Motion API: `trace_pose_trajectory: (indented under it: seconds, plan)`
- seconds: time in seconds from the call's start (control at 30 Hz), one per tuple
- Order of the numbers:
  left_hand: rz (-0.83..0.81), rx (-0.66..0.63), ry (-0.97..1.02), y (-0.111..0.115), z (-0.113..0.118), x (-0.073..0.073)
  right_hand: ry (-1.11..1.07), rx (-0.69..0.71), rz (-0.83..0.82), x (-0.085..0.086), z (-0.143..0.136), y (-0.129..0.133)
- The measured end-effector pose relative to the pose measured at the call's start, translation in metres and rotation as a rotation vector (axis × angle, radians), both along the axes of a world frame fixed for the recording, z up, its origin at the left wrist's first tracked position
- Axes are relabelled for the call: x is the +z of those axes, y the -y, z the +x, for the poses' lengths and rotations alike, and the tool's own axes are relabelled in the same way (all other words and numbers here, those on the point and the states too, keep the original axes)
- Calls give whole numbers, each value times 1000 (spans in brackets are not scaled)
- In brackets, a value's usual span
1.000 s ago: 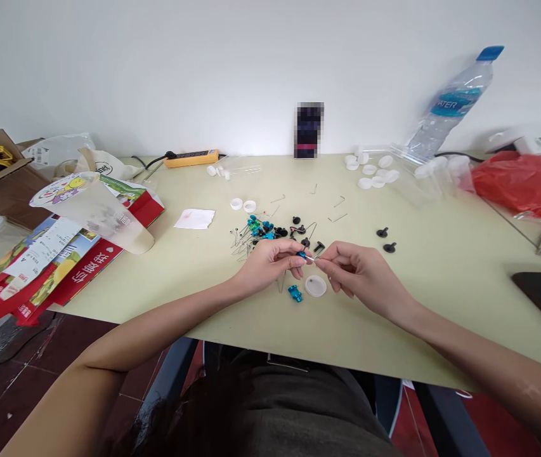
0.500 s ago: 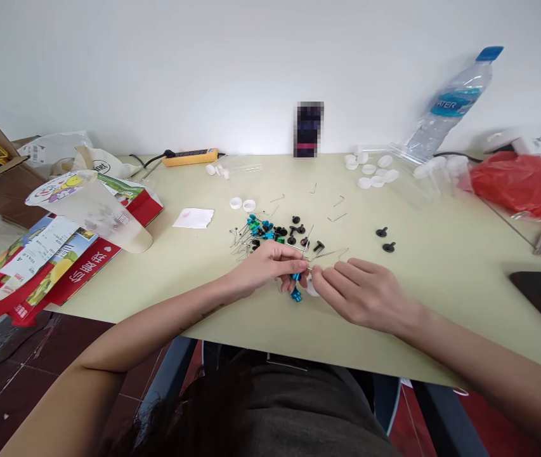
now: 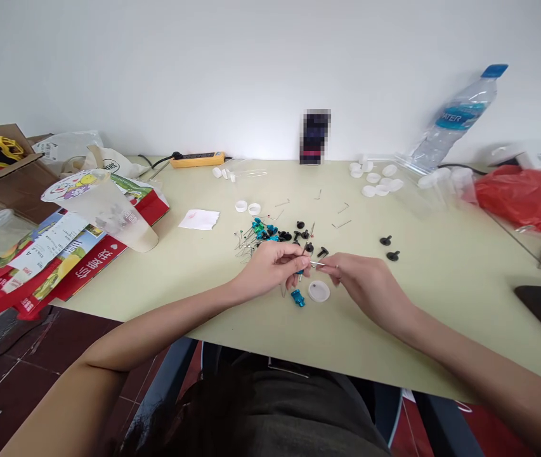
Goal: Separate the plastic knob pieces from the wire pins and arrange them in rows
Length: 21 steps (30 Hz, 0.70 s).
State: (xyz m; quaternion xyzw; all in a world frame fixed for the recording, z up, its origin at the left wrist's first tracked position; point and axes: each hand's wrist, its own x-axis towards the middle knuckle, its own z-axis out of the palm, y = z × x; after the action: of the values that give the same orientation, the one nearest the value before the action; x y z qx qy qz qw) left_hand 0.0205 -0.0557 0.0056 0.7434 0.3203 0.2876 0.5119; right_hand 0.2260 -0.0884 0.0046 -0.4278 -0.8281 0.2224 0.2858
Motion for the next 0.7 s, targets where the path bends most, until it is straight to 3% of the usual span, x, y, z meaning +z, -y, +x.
trace_pose_trajectory:
  seconds: [0.07,0.13,0.2,0.3,0.37,0.43,0.53,0.6,0.67,0.7]
  plan:
    - [-247,-107,48,-4,-1,0,169,23,319,-2,3,1]
    - [-262,-99,85,-5,-2,0,149,19,340,-1,5,-1]
    - [-30,20,88,-4,-3,-2,-42,-7,63,2,5,-3]
    - [516,153,49,1,-4,-5,-327,30,-586,6,3,-6]
    - [678,148,10,3,-3,-5,-421,47,-788,8,1,-5]
    - [522,120,-16,2,-2,-4,-395,8,-658,7,0,-3]
    - [-26,-19,19,-5,-1,-3,-107,-4,-48,3,3,1]
    - [-319,-138,59,-10,-1,-3,104,67,341,0,6,3]
    - [-416,-169,84,-13,-3,-5,168,105,476,-2,8,2]
    - [-388,-141,97,-13,-3,-6,126,71,419,-2,8,2]
